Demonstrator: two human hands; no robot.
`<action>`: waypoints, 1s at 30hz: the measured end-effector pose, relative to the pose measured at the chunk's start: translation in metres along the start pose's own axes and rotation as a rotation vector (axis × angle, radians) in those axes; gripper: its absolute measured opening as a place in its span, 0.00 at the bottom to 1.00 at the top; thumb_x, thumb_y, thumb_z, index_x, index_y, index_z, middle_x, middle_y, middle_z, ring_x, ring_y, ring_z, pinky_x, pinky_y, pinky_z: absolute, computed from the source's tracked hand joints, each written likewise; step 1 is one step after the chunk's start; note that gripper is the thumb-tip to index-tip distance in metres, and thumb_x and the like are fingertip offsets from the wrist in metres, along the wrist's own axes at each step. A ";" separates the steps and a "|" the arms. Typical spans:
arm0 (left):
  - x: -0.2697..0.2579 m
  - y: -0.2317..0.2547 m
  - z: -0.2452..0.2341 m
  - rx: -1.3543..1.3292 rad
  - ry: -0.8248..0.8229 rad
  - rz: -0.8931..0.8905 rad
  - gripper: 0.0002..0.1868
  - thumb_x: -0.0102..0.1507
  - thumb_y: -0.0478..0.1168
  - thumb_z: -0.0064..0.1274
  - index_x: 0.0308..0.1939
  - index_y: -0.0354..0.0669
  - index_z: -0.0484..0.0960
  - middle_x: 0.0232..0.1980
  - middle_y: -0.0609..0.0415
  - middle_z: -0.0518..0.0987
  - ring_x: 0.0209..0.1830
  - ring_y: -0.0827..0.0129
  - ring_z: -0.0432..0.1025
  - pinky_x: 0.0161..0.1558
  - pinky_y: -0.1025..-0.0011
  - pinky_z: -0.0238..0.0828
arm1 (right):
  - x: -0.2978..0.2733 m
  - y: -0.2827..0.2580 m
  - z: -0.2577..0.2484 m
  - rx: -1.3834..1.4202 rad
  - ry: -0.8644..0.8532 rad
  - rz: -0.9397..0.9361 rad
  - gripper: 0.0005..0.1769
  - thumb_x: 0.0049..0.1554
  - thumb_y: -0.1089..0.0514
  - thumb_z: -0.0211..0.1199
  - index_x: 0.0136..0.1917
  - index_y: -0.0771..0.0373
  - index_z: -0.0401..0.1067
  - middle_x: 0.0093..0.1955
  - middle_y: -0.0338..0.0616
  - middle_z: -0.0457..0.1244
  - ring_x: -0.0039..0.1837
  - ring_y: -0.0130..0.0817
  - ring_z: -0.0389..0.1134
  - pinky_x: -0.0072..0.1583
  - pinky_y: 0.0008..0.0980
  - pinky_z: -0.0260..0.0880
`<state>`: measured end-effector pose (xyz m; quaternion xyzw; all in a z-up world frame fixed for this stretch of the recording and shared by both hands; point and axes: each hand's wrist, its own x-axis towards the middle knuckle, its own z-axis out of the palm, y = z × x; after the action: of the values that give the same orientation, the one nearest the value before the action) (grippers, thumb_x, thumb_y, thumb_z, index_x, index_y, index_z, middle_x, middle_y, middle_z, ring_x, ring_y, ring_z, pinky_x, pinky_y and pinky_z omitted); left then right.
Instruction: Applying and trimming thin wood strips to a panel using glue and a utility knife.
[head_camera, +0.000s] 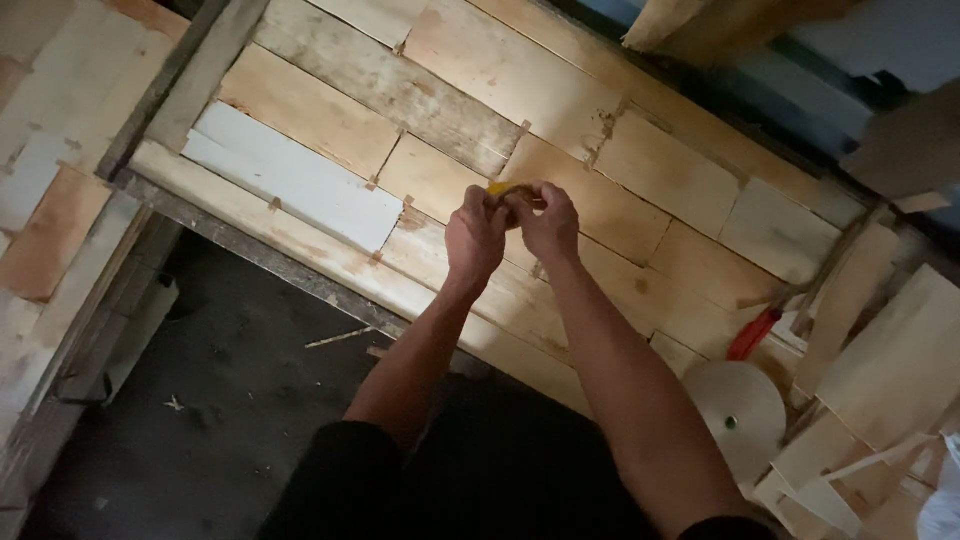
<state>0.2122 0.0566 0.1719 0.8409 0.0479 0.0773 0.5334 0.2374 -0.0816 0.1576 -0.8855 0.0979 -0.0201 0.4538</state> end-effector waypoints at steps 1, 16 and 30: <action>0.001 -0.003 0.000 0.000 0.000 0.000 0.13 0.63 0.39 0.59 0.44 0.39 0.71 0.33 0.40 0.83 0.36 0.42 0.79 0.37 0.52 0.75 | 0.001 -0.002 0.000 0.000 0.000 0.000 0.17 0.56 0.51 0.71 0.55 0.63 0.76 0.55 0.47 0.69 0.55 0.37 0.73 0.56 0.38 0.74; -0.007 -0.008 -0.010 -0.192 -0.026 0.011 0.12 0.65 0.38 0.56 0.46 0.39 0.70 0.34 0.41 0.83 0.34 0.49 0.81 0.35 0.57 0.76 | 0.009 0.020 0.005 0.077 -0.004 0.012 0.18 0.68 0.46 0.55 0.55 0.60 0.80 0.51 0.45 0.72 0.53 0.35 0.74 0.56 0.35 0.73; 0.006 -0.021 0.001 0.004 -0.059 0.046 0.14 0.66 0.39 0.55 0.49 0.38 0.68 0.36 0.38 0.82 0.37 0.41 0.78 0.36 0.52 0.73 | 0.003 -0.002 0.008 0.026 -0.017 0.027 0.20 0.55 0.50 0.73 0.55 0.64 0.78 0.53 0.48 0.71 0.54 0.38 0.73 0.57 0.37 0.74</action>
<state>0.2181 0.0655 0.1525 0.8447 0.0128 0.0648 0.5312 0.2420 -0.0751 0.1541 -0.8783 0.1057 -0.0079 0.4662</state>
